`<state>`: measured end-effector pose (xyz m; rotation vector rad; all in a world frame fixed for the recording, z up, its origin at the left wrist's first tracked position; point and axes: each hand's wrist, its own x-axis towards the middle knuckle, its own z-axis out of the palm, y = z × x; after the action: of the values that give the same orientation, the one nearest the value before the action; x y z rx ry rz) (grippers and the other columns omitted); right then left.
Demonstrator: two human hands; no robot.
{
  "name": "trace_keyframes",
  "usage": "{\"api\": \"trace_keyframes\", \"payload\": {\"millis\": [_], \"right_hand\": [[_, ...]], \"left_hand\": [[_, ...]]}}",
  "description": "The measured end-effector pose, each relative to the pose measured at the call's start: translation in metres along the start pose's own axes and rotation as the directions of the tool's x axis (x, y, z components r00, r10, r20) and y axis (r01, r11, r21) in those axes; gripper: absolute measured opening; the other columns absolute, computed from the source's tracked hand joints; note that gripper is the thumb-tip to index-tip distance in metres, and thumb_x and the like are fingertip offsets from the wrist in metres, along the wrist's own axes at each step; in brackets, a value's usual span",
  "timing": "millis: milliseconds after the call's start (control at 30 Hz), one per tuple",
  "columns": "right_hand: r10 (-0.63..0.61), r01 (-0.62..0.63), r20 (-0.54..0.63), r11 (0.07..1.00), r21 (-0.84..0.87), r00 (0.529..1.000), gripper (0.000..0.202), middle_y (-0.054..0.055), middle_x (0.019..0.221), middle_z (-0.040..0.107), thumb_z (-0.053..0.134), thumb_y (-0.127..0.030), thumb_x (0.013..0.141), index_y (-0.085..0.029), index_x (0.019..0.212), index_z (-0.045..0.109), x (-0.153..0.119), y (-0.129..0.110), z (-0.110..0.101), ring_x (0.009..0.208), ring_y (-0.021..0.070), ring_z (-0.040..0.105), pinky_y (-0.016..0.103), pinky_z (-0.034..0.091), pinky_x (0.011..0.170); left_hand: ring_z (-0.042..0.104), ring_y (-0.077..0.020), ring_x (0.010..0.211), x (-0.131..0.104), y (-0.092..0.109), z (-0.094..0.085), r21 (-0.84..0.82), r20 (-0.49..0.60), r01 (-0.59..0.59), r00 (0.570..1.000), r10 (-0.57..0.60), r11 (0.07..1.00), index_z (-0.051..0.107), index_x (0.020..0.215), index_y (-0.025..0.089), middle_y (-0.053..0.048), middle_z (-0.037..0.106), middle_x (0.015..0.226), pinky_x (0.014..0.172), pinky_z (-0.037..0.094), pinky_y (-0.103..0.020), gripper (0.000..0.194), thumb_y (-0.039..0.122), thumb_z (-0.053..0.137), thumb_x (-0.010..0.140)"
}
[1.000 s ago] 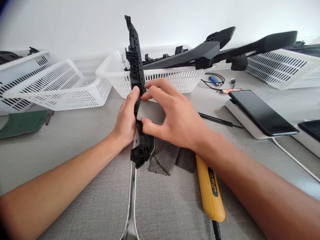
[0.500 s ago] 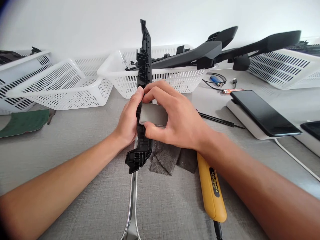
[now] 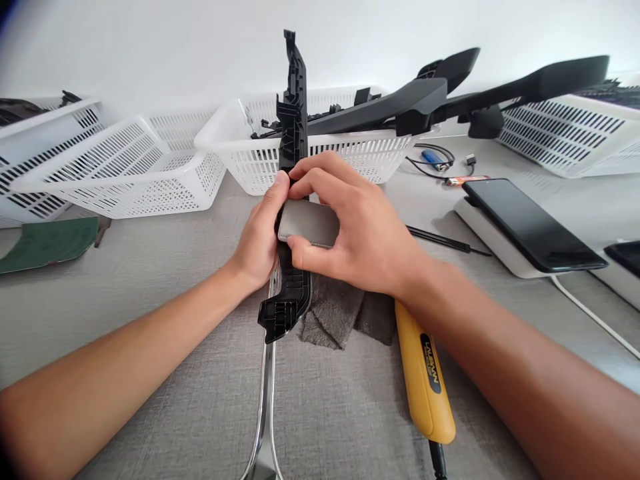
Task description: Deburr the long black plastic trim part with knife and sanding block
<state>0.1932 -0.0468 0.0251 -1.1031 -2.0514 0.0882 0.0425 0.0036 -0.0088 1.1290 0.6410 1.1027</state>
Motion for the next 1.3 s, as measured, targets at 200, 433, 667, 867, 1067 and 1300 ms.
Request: {"api": "trace_keyframes", "payload": {"millis": [200, 433, 667, 867, 1067, 1300], "right_hand": [[0.006, -0.005, -0.033, 1.000, 0.008, 0.999, 0.029, 0.010, 0.130, 0.068, 0.076, -0.037, 0.082, -0.028, 0.109, 0.069, 0.000, -0.002, 0.000, 0.112, 0.0336, 0.066, 0.050, 0.059, 0.088], [-0.032, 0.032, -0.069, 0.999, 0.002, 0.997, 0.029, 0.011, 0.129, 0.070, 0.076, -0.039, 0.084, -0.027, 0.110, 0.070, 0.000, -0.005, -0.001, 0.114, 0.0340, 0.067, 0.052, 0.059, 0.093], [-0.036, 0.035, -0.081, 0.999, -0.018, 0.996, 0.031, 0.013, 0.128, 0.070, 0.075, -0.036, 0.085, -0.024, 0.113, 0.070, 0.000, -0.002, -0.001, 0.116, 0.0336, 0.066, 0.051, 0.059, 0.094], [-0.071, 0.072, -0.039, 0.997, 0.025, 0.997, 0.031, 0.011, 0.130, 0.070, 0.075, -0.032, 0.082, -0.024, 0.111, 0.069, 0.001, -0.002, -0.001, 0.119, 0.0333, 0.066, 0.050, 0.058, 0.097], [-0.010, 0.010, -0.061, 1.000, 0.009, 0.998, 0.030, 0.011, 0.127, 0.070, 0.074, -0.034, 0.085, -0.023, 0.112, 0.069, 0.000, 0.002, 0.001, 0.116, 0.0316, 0.067, 0.048, 0.060, 0.093], [0.039, -0.039, -0.043, 0.999, 0.002, 0.998, 0.033, 0.010, 0.129, 0.068, 0.073, -0.038, 0.088, -0.024, 0.117, 0.071, -0.001, 0.011, 0.000, 0.119, 0.0312, 0.065, 0.048, 0.059, 0.094]], "left_hand": [[0.074, -0.0258, 0.108, 0.000, -0.003, 0.001, -0.023, -0.115, 0.012, 0.993, -0.015, 1.000, 0.066, 0.105, 0.021, -0.003, 0.066, 0.098, 0.079, 0.061, -0.031, 0.036, 0.054, 0.052, 0.107], [0.071, -0.0233, 0.097, 0.002, -0.002, -0.011, 0.259, -0.024, -0.038, 0.999, 0.045, 0.965, 0.068, 0.086, 0.021, -0.002, 0.069, 0.085, 0.081, 0.058, -0.032, 0.046, 0.056, 0.047, 0.107], [0.071, -0.0217, 0.089, 0.002, -0.004, -0.012, 0.399, 0.053, -0.138, 0.990, 0.127, 0.906, 0.069, 0.078, 0.021, -0.001, 0.068, 0.079, 0.081, 0.058, -0.034, 0.056, 0.055, 0.038, 0.110], [0.071, -0.0253, 0.093, 0.002, -0.003, -0.014, 0.370, 0.018, -0.090, 0.996, 0.090, 0.925, 0.068, 0.080, 0.020, -0.003, 0.067, 0.079, 0.082, 0.057, -0.037, 0.054, 0.059, 0.043, 0.107], [0.071, -0.0279, 0.105, 0.005, -0.005, -0.010, 0.206, -0.014, -0.070, 0.997, 0.074, 0.976, 0.067, 0.083, 0.019, -0.003, 0.066, 0.084, 0.085, 0.058, -0.037, 0.048, 0.057, 0.050, 0.106], [0.069, -0.0252, 0.106, 0.008, -0.008, -0.009, 0.068, -0.010, -0.072, 0.997, 0.072, 0.995, 0.064, 0.081, 0.020, -0.004, 0.069, 0.089, 0.091, 0.056, -0.034, 0.041, 0.058, 0.067, 0.097]]}}
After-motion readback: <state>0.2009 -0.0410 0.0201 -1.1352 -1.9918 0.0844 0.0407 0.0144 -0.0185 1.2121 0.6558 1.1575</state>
